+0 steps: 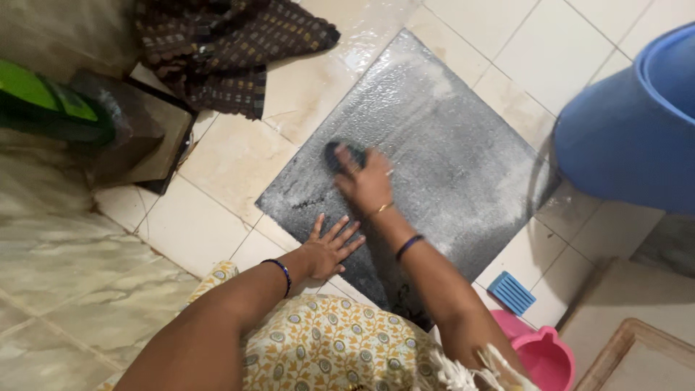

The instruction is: The person scrubs a black floor tile with a brush, alternating hands and occasionally applying water or soap from a nearby bucket.

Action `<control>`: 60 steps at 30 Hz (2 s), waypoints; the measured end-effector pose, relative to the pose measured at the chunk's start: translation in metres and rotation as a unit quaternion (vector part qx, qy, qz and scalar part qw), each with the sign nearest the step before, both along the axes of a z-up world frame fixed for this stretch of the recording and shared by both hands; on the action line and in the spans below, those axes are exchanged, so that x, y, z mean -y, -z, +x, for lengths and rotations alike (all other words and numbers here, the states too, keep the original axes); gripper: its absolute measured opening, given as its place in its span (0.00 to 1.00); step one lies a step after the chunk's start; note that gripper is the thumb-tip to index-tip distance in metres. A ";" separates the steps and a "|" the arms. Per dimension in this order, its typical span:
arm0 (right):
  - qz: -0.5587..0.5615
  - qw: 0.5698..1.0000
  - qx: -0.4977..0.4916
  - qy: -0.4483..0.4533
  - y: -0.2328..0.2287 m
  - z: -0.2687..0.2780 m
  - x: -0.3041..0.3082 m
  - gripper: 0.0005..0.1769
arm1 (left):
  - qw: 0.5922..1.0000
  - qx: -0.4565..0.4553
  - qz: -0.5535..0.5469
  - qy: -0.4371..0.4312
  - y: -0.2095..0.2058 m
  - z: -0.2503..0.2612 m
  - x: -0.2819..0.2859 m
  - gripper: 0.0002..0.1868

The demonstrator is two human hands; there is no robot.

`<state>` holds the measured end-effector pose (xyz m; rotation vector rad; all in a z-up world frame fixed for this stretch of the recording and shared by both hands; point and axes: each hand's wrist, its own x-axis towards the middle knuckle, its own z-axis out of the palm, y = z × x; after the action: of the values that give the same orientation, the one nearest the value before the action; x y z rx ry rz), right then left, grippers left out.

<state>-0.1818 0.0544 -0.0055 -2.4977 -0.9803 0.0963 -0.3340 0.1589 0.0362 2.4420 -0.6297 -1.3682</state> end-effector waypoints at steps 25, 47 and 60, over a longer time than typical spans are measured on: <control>-0.034 0.990 0.129 0.039 -0.005 0.098 -0.043 0.43 | 1.000 0.006 -0.026 -0.005 -0.015 -0.002 -0.008 0.43; -0.194 0.971 0.000 0.143 -0.025 0.210 -0.055 0.38 | 0.999 -0.017 -0.027 -0.006 -0.021 0.006 -0.010 0.41; -0.070 0.997 -0.009 -0.012 -0.033 0.049 -0.035 0.38 | 1.000 -0.023 -0.004 0.000 -0.019 0.005 -0.005 0.42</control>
<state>-0.1326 0.0899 0.0273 -2.6080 -1.0278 0.2009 -0.3291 0.1642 0.0556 2.3971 -0.6232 -1.4163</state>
